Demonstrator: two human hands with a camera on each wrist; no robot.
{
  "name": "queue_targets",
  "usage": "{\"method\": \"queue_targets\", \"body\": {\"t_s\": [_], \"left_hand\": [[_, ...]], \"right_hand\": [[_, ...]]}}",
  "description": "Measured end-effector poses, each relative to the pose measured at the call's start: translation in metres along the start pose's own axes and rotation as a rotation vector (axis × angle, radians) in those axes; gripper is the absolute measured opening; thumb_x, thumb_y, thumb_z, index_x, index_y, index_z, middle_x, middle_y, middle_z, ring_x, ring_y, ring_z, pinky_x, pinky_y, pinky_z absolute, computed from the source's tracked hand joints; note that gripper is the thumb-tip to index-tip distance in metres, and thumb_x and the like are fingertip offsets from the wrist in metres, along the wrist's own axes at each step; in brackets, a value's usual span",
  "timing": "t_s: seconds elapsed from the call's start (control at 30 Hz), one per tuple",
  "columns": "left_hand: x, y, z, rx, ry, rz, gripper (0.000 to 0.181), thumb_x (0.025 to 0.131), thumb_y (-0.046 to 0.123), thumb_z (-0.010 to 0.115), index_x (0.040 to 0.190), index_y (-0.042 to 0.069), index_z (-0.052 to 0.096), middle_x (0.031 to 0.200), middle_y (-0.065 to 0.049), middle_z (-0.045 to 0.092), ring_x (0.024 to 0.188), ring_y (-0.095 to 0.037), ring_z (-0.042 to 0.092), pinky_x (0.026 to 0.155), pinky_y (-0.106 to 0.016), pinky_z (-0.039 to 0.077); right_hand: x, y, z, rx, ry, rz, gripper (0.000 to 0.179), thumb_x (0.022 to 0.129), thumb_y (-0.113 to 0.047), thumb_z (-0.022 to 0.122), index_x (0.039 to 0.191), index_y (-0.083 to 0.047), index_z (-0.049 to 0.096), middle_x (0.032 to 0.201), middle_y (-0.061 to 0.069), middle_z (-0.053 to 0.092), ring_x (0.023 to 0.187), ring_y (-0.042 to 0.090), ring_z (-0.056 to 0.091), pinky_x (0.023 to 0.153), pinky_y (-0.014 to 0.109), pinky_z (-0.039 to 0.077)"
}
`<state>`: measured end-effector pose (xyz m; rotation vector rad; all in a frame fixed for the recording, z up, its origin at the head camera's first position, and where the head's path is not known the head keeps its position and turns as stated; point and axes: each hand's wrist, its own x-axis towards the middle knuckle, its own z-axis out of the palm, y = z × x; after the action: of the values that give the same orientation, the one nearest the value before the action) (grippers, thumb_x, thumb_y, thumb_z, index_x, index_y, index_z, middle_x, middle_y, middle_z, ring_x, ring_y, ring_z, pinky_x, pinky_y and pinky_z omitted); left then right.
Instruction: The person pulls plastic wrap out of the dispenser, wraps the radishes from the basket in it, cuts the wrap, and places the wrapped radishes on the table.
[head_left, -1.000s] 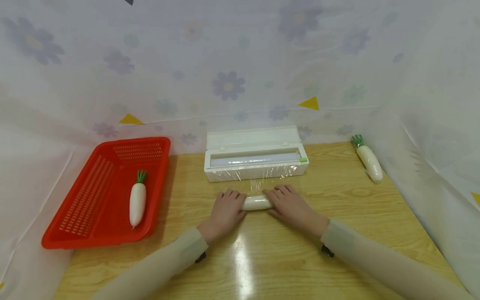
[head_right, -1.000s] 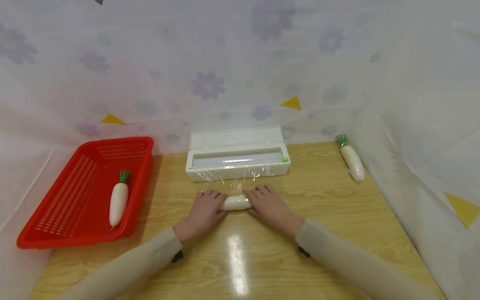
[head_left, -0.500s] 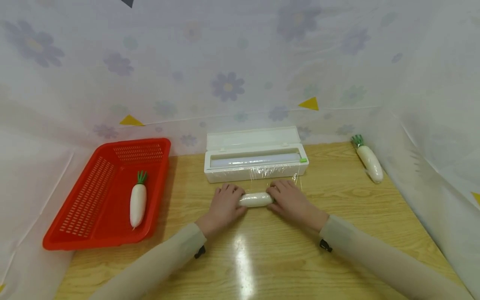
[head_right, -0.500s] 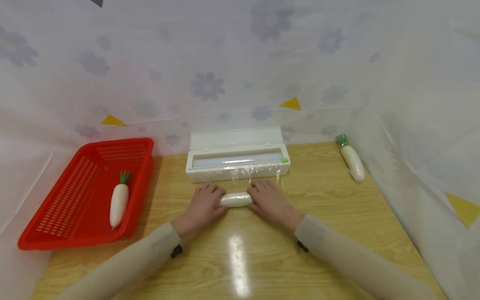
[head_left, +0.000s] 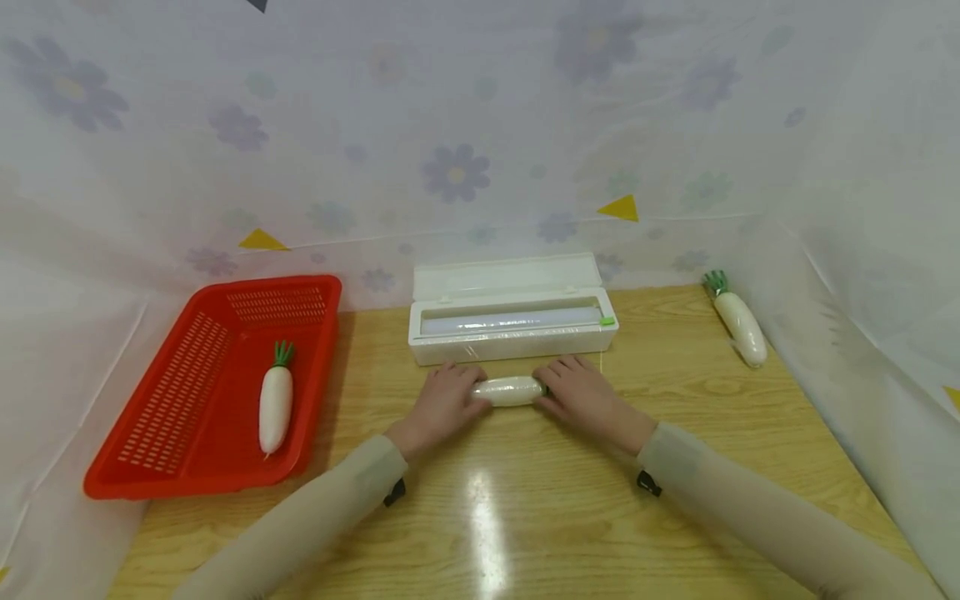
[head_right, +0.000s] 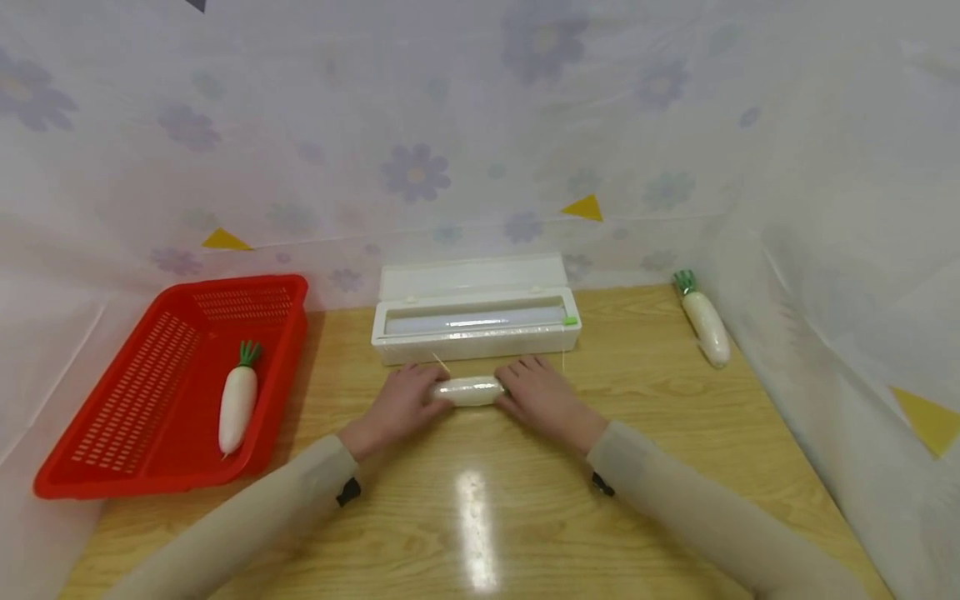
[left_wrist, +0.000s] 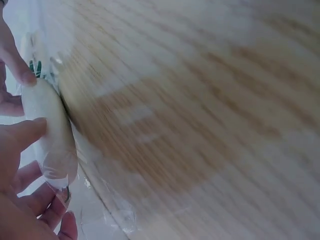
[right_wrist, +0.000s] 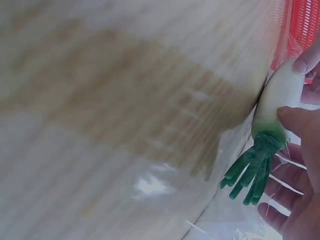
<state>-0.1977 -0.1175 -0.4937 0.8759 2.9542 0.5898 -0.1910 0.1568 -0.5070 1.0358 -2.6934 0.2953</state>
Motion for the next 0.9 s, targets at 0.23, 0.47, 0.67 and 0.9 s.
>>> {"method": "queue_targets", "body": {"t_s": [0.23,0.47,0.67,0.9], "left_hand": [[0.004,-0.003,-0.004,0.062,0.011,0.012,0.048,0.093,0.039,0.079,0.13,0.009,0.07,0.123,-0.01,0.063,0.121,-0.03,0.052,0.107,-0.053,0.04],[0.007,-0.009,-0.004,0.031,0.022,0.002,0.048,0.091,0.037,0.081,0.129,0.009,0.07,0.125,-0.008,0.07,0.119,-0.031,0.055,0.106,-0.054,0.04],[0.007,-0.011,-0.003,0.024,0.032,-0.001,0.044,0.093,0.038,0.079,0.127,0.011,0.07,0.127,-0.007,0.071,0.121,-0.03,0.054,0.107,-0.053,0.04],[0.007,-0.006,-0.006,0.08,0.001,-0.005,0.046,0.096,0.039,0.076,0.131,0.01,0.066,0.13,-0.008,0.068,0.127,-0.032,0.054,0.109,-0.055,0.04]], "right_hand": [[0.007,-0.001,-0.005,-0.019,-0.018,0.017,0.049,0.093,-0.035,0.08,0.126,-0.003,0.066,0.12,0.013,0.063,0.113,0.032,0.057,0.098,0.05,0.045],[0.01,0.001,-0.006,-0.07,-0.029,0.007,0.043,0.094,-0.028,0.079,0.125,-0.002,0.065,0.112,0.01,0.069,0.106,0.03,0.059,0.096,0.049,0.047],[0.009,0.005,-0.004,-0.031,-0.004,0.017,0.04,0.093,-0.027,0.08,0.122,-0.002,0.067,0.113,0.011,0.068,0.107,0.031,0.059,0.096,0.049,0.046],[0.008,0.007,-0.004,-0.048,-0.008,0.007,0.047,0.095,-0.031,0.079,0.129,-0.002,0.065,0.118,0.013,0.067,0.11,0.032,0.057,0.097,0.05,0.045]]}}
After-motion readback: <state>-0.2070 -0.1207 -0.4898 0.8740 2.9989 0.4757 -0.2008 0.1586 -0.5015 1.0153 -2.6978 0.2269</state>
